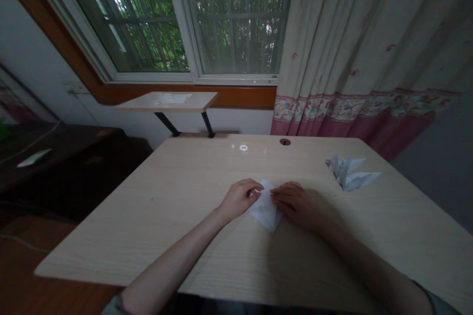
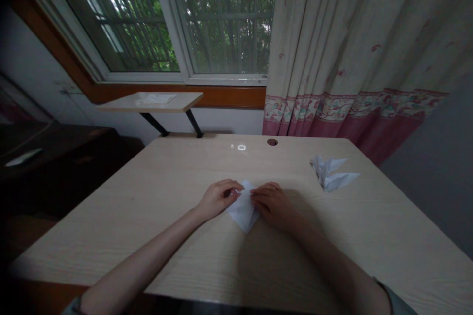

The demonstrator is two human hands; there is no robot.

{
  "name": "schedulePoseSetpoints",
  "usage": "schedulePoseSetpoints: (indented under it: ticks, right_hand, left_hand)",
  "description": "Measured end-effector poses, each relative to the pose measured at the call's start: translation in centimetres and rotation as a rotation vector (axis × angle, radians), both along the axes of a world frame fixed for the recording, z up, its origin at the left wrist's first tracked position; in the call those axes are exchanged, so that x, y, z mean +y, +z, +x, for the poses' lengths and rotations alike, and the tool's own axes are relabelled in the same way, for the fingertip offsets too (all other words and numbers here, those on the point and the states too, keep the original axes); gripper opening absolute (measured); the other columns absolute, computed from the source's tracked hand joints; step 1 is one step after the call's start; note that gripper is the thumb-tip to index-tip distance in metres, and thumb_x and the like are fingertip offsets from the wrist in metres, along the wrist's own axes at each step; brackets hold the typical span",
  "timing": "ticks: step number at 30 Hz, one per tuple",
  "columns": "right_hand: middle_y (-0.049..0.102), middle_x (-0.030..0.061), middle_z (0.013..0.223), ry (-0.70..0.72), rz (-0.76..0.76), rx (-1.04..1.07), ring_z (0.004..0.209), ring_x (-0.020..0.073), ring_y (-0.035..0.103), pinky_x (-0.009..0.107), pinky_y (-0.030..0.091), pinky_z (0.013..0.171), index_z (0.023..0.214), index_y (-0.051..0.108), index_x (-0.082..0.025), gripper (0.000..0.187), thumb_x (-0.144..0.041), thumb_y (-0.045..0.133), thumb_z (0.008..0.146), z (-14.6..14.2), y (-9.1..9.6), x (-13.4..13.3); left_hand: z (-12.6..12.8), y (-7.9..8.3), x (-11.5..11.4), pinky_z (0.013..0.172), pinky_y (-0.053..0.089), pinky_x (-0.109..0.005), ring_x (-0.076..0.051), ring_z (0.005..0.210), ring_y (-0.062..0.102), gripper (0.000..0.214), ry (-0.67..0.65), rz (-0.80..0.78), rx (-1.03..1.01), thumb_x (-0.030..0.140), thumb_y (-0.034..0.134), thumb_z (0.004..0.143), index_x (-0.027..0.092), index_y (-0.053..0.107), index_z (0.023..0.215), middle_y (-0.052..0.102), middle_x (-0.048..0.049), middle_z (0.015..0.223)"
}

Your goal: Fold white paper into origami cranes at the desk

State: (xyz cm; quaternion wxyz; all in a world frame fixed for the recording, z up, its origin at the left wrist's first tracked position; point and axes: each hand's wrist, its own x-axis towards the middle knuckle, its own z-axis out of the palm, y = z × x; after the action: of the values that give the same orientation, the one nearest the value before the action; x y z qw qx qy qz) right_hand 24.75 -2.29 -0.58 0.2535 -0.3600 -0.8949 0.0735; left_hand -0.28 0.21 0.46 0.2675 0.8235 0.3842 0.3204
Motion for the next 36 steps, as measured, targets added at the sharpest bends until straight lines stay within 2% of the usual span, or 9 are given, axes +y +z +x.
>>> schedulePoseSetpoints:
  ticks: [7, 11, 14, 20, 28, 36]
  right_hand:
    - [0.073, 0.0083, 0.109, -0.046, 0.062, 0.11, 0.104, 0.0234, 0.066, 0.046, 0.056, 0.094, 0.115, 0.072, -0.025, 0.028, -0.024, 0.047, 0.102, 0.0, -2.1, 0.6]
    - [0.073, 0.0079, 0.108, -0.082, 0.033, 0.11, 0.102, 0.0227, 0.067, 0.045, 0.057, 0.093, 0.115, 0.07, -0.024, 0.027, -0.022, 0.047, 0.101, 0.1, -2.2, 0.6]
    - [0.073, 0.0077, 0.108, -0.097, 0.023, 0.127, 0.103, 0.0227, 0.068, 0.045, 0.057, 0.094, 0.116, 0.069, -0.026, 0.027, -0.022, 0.048, 0.1, 0.0, -2.1, 0.6]
    - [0.073, 0.0077, 0.109, -0.094, 0.024, 0.143, 0.103, 0.023, 0.068, 0.045, 0.058, 0.093, 0.116, 0.068, -0.026, 0.026, -0.022, 0.048, 0.1, 0.0, -2.1, 0.6]
    - [0.073, 0.0082, 0.109, -0.099, 0.011, 0.13, 0.104, 0.0226, 0.069, 0.043, 0.058, 0.093, 0.114, 0.068, -0.024, 0.025, -0.022, 0.047, 0.1, 0.0, -1.8, 0.6]
    - [0.073, 0.0079, 0.105, -0.13, 0.019, 0.11, 0.099, 0.0224, 0.069, 0.043, 0.057, 0.091, 0.11, 0.068, -0.024, 0.023, -0.025, 0.046, 0.101, -0.2, -1.4, 0.5]
  left_hand:
    - [0.3, -0.5, 0.4, 0.088, 0.052, -0.034, -0.02, 0.095, 0.066, 0.017, -0.02, 0.057, 0.004, 0.019, 0.055, 0.096, 0.019, 0.071, 0.102, 0.072, -0.0068, 0.099]
    - [0.1, -0.8, 0.5, 0.09, 0.051, -0.034, -0.02, 0.098, 0.063, 0.015, -0.058, 0.082, 0.028, 0.019, 0.057, 0.097, 0.02, 0.071, 0.102, 0.069, -0.0065, 0.101]
    - [-0.2, -1.0, 0.6, 0.093, 0.048, -0.036, -0.021, 0.102, 0.062, 0.013, -0.069, 0.102, 0.098, 0.024, 0.064, 0.095, 0.022, 0.07, 0.106, 0.067, -0.0061, 0.105]
    - [-0.3, -0.7, 0.2, 0.099, 0.041, -0.04, -0.025, 0.113, 0.058, 0.029, -0.056, 0.103, 0.195, 0.036, 0.077, 0.086, 0.024, 0.065, 0.11, 0.065, -0.0049, 0.114]
    - [0.0, 0.1, -0.5, 0.098, 0.037, -0.041, -0.027, 0.115, 0.055, 0.045, -0.044, 0.089, 0.234, 0.04, 0.085, 0.076, 0.022, 0.061, 0.11, 0.062, -0.0058, 0.117]
    - [0.6, 1.1, -1.4, 0.095, 0.036, -0.045, -0.032, 0.111, 0.054, 0.064, -0.036, 0.053, 0.29, 0.054, 0.087, 0.064, 0.02, 0.055, 0.109, 0.059, -0.0087, 0.116]
